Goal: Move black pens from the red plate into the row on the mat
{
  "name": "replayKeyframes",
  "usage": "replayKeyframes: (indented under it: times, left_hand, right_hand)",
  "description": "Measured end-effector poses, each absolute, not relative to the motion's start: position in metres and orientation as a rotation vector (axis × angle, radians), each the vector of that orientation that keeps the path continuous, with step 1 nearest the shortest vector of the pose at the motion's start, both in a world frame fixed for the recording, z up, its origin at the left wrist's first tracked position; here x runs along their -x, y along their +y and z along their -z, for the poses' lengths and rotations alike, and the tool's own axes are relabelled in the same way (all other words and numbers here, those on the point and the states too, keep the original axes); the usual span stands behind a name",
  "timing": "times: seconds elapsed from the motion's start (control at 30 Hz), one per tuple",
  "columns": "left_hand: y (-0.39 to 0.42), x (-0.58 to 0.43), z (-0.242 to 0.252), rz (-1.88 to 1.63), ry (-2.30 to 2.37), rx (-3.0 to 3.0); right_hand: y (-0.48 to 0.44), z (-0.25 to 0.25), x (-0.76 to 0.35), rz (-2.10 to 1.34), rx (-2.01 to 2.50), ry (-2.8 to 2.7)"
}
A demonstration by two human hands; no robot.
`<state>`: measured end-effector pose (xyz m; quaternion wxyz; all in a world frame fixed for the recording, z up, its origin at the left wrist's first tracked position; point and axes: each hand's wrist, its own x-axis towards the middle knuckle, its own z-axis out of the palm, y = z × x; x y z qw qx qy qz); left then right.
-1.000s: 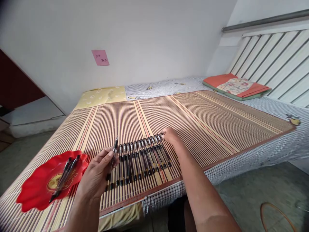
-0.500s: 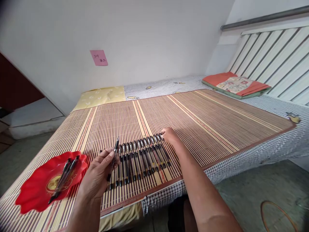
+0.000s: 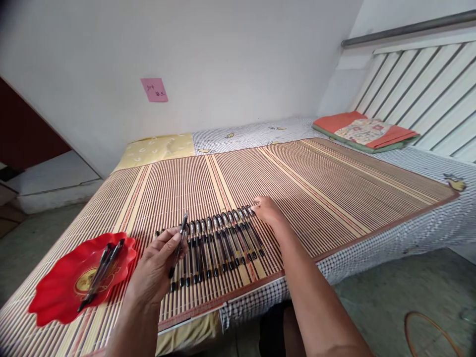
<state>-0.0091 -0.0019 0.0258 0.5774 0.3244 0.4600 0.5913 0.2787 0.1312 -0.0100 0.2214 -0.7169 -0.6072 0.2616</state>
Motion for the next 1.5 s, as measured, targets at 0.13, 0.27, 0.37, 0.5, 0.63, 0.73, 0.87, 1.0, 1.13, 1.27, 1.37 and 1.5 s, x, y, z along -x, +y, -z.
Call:
replayKeyframes:
  times: [0.13,0.27,0.37,0.5,0.63,0.73,0.87,1.0,1.13,1.27,1.37,1.5]
  left_hand:
    - [-0.003,0.003,-0.023,-1.393,1.061,-0.775]
    - [-0.004,-0.005,-0.017,-1.412,1.023,-0.812]
    - [-0.005,-0.009,-0.013,-1.443,1.034,-0.907]
    - [-0.007,-0.015,-0.013,-1.526,1.141,-1.055]
    - [-0.01,-0.019,-0.017,-1.578,1.333,-1.244]
    - [-0.014,-0.019,-0.023,-1.601,1.465,-1.388]
    - [-0.017,-0.019,-0.027,-1.603,1.494,-1.392]
    - [-0.018,-0.017,-0.026,-1.455,1.307,-1.216]
    - [-0.017,-0.014,-0.026,-1.358,1.207,-1.182]
    - [-0.015,-0.011,-0.028,-1.264,1.066,-1.142]
    - [-0.015,-0.012,-0.028,-1.171,0.958,-1.044]
    - [-0.015,-0.018,-0.028,-1.262,1.019,-1.031]
  right_hand:
    - [0.095,-0.02,-0.255,-0.787,1.735,-1.62]
    - [0.056,-0.038,-0.211,-1.18,1.099,-1.517]
    - [0.043,-0.039,-0.181,-1.272,0.933,-1.456]
    - [0.042,-0.035,-0.163,-1.296,0.889,-1.335]
    - [0.042,-0.038,-0.161,-1.281,0.851,-1.346]
    - [0.041,-0.042,-0.162,-1.29,0.835,-1.353]
    - [0.041,-0.042,-0.162,-1.25,0.815,-1.377]
    - [0.041,-0.039,-0.165,-1.209,0.818,-1.4]
    - [0.042,-0.038,-0.17,-1.201,0.837,-1.43]
    - [0.039,-0.044,-0.175,-1.205,0.822,-1.484]
    - [0.036,-0.051,-0.176,-1.229,0.807,-1.555]
    - [0.036,-0.051,-0.175,-1.237,0.866,-1.535]
